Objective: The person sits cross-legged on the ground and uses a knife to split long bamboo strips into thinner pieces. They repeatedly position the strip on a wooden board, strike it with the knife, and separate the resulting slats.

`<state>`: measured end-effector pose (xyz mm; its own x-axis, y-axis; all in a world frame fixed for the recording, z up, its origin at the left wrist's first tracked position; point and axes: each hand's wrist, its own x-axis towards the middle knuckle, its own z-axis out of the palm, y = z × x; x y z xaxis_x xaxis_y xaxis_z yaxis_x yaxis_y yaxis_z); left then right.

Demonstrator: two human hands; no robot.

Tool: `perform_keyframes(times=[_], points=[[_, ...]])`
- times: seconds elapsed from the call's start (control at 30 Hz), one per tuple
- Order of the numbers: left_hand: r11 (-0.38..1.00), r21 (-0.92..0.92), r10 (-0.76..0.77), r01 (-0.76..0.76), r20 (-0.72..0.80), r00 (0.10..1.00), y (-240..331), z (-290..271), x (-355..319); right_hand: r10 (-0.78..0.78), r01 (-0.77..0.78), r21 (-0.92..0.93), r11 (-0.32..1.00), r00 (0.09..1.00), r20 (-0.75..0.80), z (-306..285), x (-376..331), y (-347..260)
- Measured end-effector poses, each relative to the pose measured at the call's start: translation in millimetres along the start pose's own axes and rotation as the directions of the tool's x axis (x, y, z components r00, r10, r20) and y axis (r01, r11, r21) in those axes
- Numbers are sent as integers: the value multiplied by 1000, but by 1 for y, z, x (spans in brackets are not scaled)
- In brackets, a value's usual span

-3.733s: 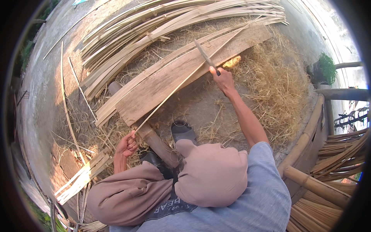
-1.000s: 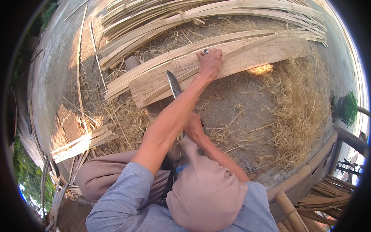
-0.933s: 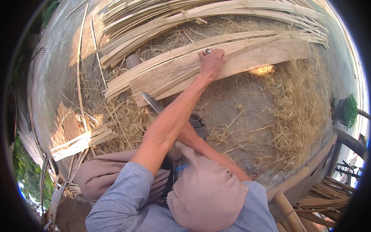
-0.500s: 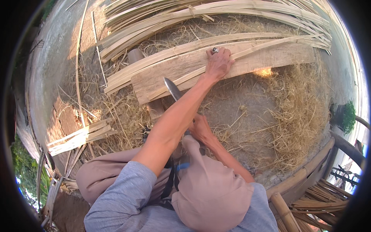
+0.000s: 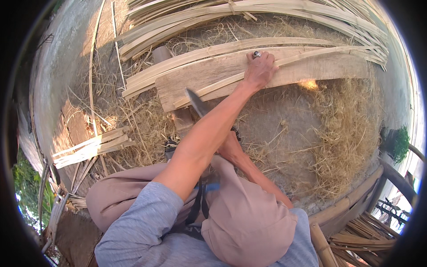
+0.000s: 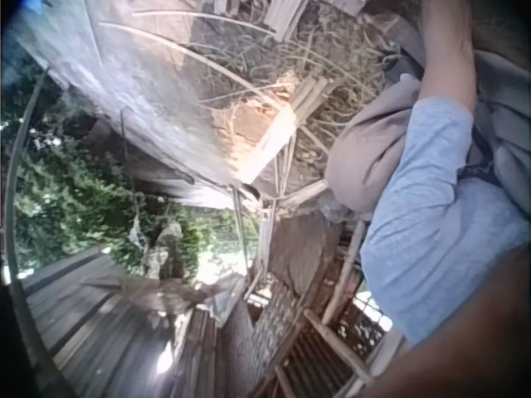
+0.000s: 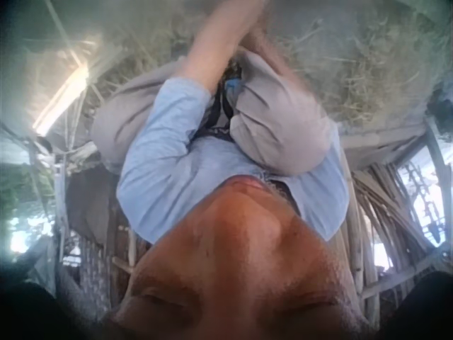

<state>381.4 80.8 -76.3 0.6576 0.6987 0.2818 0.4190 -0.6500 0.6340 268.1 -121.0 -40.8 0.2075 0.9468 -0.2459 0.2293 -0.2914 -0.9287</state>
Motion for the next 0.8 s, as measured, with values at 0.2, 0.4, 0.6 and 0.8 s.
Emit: perform_keyframes(times=[0.2, 0.4, 0.6, 0.8], points=[[988, -140, -69, 66, -15, 998, 2, -9, 1, 188, -190, 65, 980, 982, 36, -16, 18, -14], [954, -267, -112, 135, 100, 989, 6, -16, 5, -50, 38, -95, 995, 991, -123, -12, 4, 19], [955, -270, -110, 120, 52, 993, -2, -13, 0, 354, -357, 121, 926, 934, 52, -10, 5, -4], [984, -147, -89, 102, 88, 992, 3, -16, 3, -434, 455, -196, 869, 890, 142, 29, -11, -17]])
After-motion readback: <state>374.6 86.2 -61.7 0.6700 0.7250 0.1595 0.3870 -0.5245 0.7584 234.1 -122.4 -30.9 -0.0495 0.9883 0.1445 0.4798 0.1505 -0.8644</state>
